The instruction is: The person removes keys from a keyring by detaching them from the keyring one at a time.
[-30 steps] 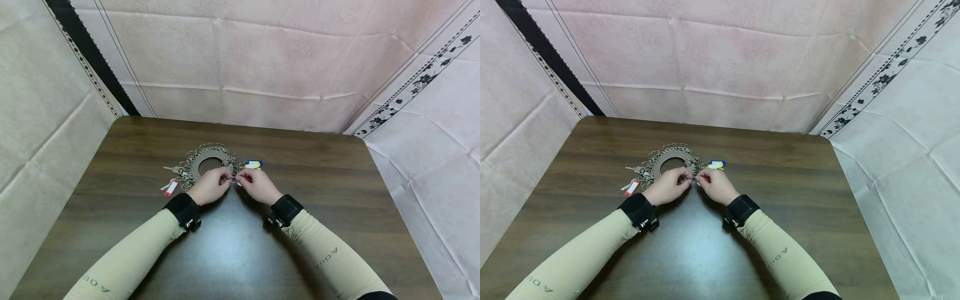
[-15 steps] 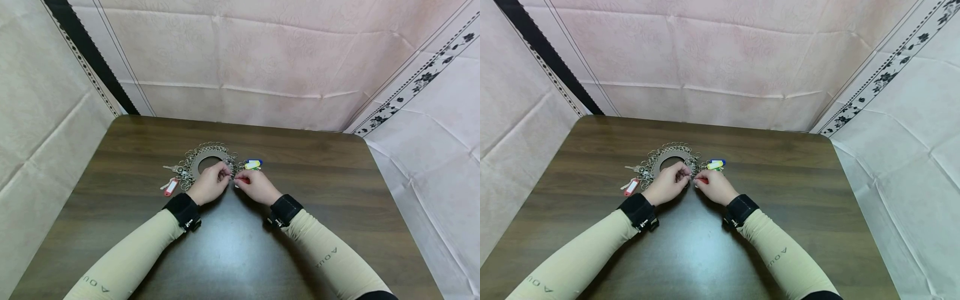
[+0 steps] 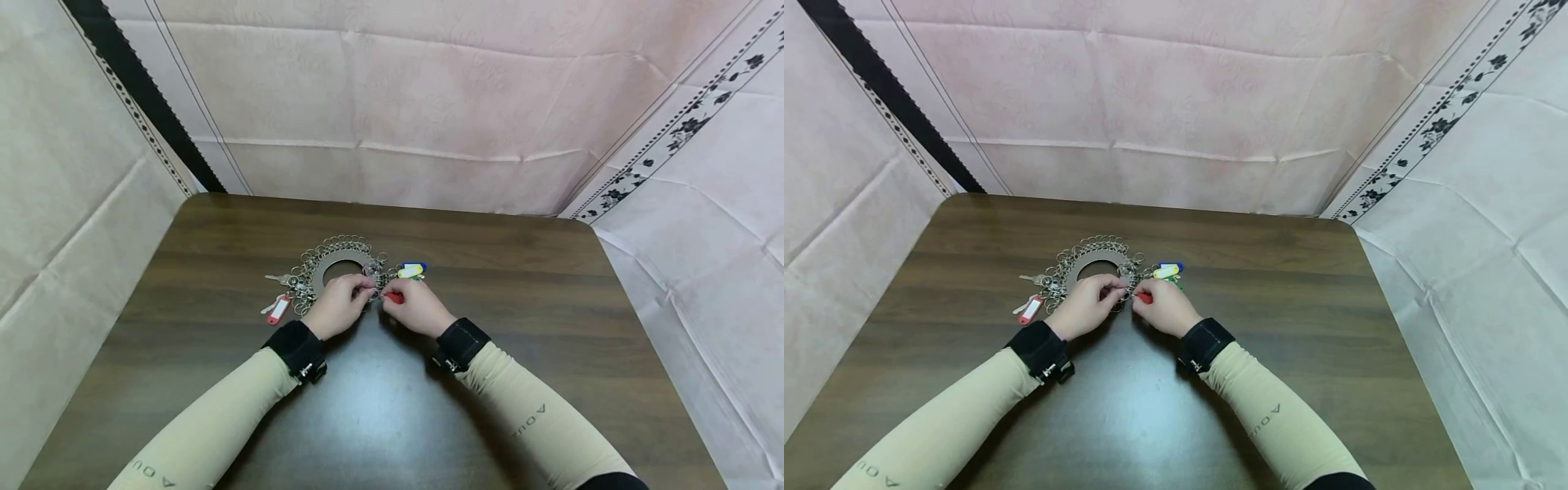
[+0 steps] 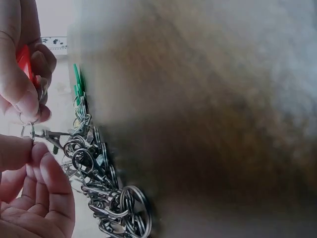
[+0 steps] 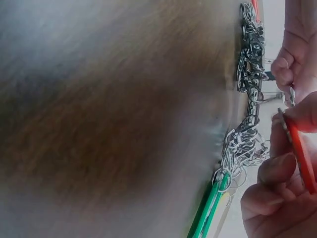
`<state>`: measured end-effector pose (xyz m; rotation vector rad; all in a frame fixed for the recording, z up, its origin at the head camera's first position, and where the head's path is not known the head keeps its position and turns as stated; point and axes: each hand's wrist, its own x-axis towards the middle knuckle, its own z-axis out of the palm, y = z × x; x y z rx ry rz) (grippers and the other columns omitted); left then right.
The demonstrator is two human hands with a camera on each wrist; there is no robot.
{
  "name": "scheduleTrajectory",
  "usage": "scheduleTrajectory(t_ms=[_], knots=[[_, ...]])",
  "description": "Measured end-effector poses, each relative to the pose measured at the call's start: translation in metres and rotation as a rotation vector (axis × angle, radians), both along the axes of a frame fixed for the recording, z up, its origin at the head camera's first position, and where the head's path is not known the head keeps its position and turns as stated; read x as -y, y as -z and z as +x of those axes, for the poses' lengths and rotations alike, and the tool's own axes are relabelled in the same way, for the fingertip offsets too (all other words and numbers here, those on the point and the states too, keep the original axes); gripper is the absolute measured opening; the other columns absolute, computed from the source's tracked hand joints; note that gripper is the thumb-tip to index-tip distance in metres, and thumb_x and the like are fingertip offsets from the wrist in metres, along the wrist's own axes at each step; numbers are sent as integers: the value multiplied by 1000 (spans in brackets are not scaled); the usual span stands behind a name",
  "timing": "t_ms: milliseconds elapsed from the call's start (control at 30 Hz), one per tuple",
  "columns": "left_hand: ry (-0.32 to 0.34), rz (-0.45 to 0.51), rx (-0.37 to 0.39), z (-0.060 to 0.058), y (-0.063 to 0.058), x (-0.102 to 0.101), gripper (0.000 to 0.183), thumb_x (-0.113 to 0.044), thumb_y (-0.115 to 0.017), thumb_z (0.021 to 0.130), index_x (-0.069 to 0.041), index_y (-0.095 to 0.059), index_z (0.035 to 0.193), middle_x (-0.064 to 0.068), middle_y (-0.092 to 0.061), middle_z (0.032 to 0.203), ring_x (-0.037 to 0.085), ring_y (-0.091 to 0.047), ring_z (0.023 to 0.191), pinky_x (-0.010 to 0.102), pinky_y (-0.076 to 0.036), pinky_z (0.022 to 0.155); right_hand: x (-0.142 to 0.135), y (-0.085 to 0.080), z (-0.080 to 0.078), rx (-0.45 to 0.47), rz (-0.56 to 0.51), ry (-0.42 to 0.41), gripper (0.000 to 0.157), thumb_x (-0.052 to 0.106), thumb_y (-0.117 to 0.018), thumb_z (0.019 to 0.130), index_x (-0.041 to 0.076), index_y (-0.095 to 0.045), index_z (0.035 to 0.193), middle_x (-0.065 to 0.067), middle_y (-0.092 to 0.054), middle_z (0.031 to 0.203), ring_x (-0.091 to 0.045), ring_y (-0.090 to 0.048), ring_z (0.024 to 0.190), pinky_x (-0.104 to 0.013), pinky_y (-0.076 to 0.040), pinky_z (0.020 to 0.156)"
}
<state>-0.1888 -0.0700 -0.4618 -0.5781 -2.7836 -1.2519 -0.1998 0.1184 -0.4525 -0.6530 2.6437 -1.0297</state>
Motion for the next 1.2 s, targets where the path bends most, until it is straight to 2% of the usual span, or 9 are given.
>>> scheduleTrajectory(t_ms=[167, 467, 633, 833, 1200], knots=[[9, -16, 25, 3, 1, 2, 12, -9, -58, 93, -4, -66, 100, 10, -66, 105, 17, -58, 94, 43, -51, 84, -3, -1, 2, -46, -8, -17, 14, 20, -61, 91, 9, -70, 93, 0, -60, 75, -11, -51, 63, -27, -43, 57], [-8, 4, -13, 4, 5, 3, 9, -7, -53, 94, -4, -59, 100, 9, -65, 97, 16, -56, 82, 40, -51, 74, -1, 1, 3, -86, -27, -16, 18, 24, -57, 95, 10, -69, 98, 1, -65, 87, -9, -54, 75, -33, -50, 72], [-15, 7, -2, 6, 3, 2, 7, -7, -54, 93, -5, -58, 99, 8, -64, 90, 15, -56, 77, 37, -51, 70, 0, 0, 3, -79, -46, 2, 23, 24, -52, 98, 8, -68, 99, 0, -64, 85, -11, -53, 73, -31, -48, 67], [6, 32, 1, 9, 2, 0, 6, -4, -58, 89, -5, -57, 94, 7, -61, 82, 14, -55, 73, 34, -50, 67, 0, -1, 4, -85, -60, 33, 20, 23, -52, 98, 10, -66, 95, -1, -61, 80, -12, -50, 67, -29, -44, 61], [18, 71, -5, 9, 2, -4, 3, -2, -52, 94, -1, -53, 97, 10, -58, 84, 17, -53, 74, 35, -47, 67, 1, 2, 4, -114, -54, 43, 16, 20, -50, 99, 10, -59, 90, -1, -52, 71, -13, -47, 60, -27, -39, 54]])
